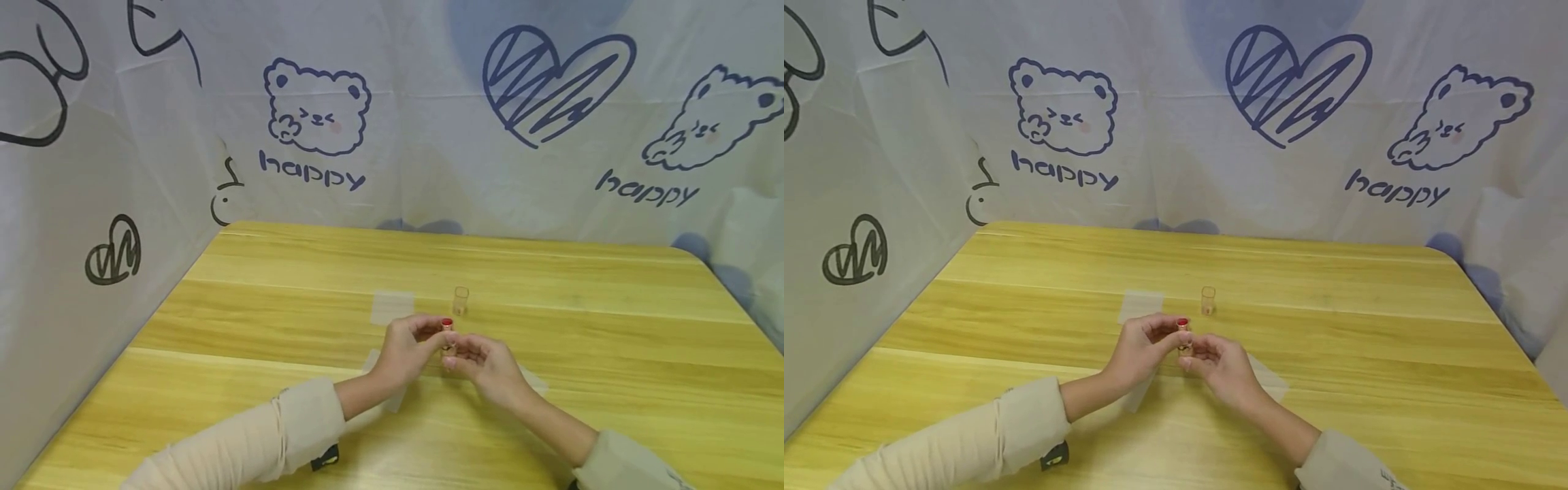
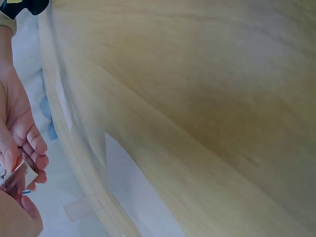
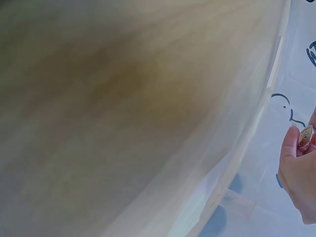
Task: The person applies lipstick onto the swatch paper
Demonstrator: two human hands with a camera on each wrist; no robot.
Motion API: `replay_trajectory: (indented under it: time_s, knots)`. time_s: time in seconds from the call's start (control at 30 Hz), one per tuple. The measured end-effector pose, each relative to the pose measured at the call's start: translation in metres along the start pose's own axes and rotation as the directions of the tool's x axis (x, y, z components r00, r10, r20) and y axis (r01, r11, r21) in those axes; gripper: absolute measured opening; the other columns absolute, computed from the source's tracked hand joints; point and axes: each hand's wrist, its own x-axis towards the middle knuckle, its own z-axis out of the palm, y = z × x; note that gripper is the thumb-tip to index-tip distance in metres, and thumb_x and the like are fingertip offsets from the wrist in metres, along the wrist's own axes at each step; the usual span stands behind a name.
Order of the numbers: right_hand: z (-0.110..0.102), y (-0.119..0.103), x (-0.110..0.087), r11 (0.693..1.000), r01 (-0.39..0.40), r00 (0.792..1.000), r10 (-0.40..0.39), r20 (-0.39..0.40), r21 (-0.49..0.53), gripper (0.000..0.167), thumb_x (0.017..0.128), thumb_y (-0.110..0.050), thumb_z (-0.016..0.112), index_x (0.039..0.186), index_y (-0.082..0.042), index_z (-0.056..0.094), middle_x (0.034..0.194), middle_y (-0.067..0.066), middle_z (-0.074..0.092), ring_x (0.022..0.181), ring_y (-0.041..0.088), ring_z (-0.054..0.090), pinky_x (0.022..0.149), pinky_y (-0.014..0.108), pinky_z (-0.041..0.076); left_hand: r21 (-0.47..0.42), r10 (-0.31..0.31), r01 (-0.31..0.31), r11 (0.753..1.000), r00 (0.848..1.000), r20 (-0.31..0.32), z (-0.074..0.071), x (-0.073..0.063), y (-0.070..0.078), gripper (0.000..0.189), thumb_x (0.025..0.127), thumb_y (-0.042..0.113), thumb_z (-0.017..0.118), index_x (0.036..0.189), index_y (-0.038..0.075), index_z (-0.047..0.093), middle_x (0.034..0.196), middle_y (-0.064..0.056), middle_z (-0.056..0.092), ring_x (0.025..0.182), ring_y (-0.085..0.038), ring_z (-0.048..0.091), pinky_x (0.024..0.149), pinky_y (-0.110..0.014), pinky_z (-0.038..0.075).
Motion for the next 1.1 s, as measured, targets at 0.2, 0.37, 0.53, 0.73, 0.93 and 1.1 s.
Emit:
replay_trajectory:
  time_s: [0.2,0.37,0.53,0.73,0.93,1.1]
  knots:
    - [0.002,-0.002,0.001,0.999,-0.043,0.997,0.042,-0.071,-0.011,0.023,0.082,-0.002,0.067,0.1,0.009,0.06,0.094,0.016,0.065,0.081,0.008,0.061,0.073,0.015,0.052,0.069,-0.002,0.008,0.998,0.996,-0.089,0.005,-0.004,0.004,0.023,0.081,0.013,0.071,0.096,-0.005,0.068,0.091,-0.017,0.07,0.083,-0.026,0.068,0.072,-0.017,0.055]
    - [0.003,-0.004,0.0,0.999,-0.048,0.996,0.048,-0.081,0.009,0.022,0.081,0.0,0.068,0.1,0.009,0.061,0.095,0.018,0.065,0.081,0.009,0.062,0.073,0.016,0.053,0.1,0.03,-0.017,0.995,0.991,-0.129,0.008,-0.006,0.006,0.018,0.079,0.009,0.073,0.091,-0.004,0.069,0.087,-0.017,0.07,0.079,-0.025,0.068,0.071,-0.019,0.055]
    - [0.004,-0.005,0.0,0.999,-0.047,0.995,0.047,-0.085,0.0,0.025,0.08,0.002,0.067,0.103,0.01,0.061,0.094,0.019,0.066,0.079,0.009,0.062,0.07,0.016,0.054,0.115,0.061,-0.045,0.992,0.988,-0.14,0.008,-0.006,0.007,0.017,0.079,0.008,0.073,0.087,-0.006,0.068,0.084,-0.018,0.07,0.076,-0.027,0.067,0.069,-0.02,0.056]
    - [0.002,-0.005,-0.001,0.999,-0.024,0.998,0.022,-0.058,-0.033,0.026,0.082,0.001,0.066,0.106,0.01,0.062,0.094,0.018,0.067,0.082,0.011,0.062,0.071,0.016,0.053,0.096,0.058,-0.051,0.994,0.996,-0.067,0.003,-0.005,0.005,0.018,0.081,0.008,0.071,0.092,-0.006,0.069,0.088,-0.018,0.07,0.08,-0.026,0.068,0.072,-0.02,0.056]
    - [-0.001,-0.003,-0.002,1.0,0.025,1.0,-0.025,0.007,-0.017,0.031,0.085,-0.001,0.064,0.112,0.012,0.059,0.094,0.019,0.066,0.081,0.006,0.061,0.073,0.018,0.054,0.013,0.018,-0.019,1.0,1.0,0.019,-0.003,-0.003,0.005,0.021,0.083,0.007,0.068,0.098,-0.007,0.068,0.095,-0.02,0.07,0.088,-0.028,0.068,0.076,-0.019,0.055]
    - [-0.001,-0.001,-0.001,0.998,0.065,0.997,-0.065,0.037,-0.012,0.033,0.086,0.0,0.061,0.115,0.014,0.056,0.092,0.02,0.065,0.078,0.003,0.06,0.072,0.019,0.055,-0.015,0.013,-0.013,1.0,0.999,0.048,-0.006,-0.003,0.006,0.023,0.084,0.008,0.066,0.1,-0.009,0.067,0.096,-0.022,0.069,0.087,-0.031,0.068,0.074,-0.02,0.056]
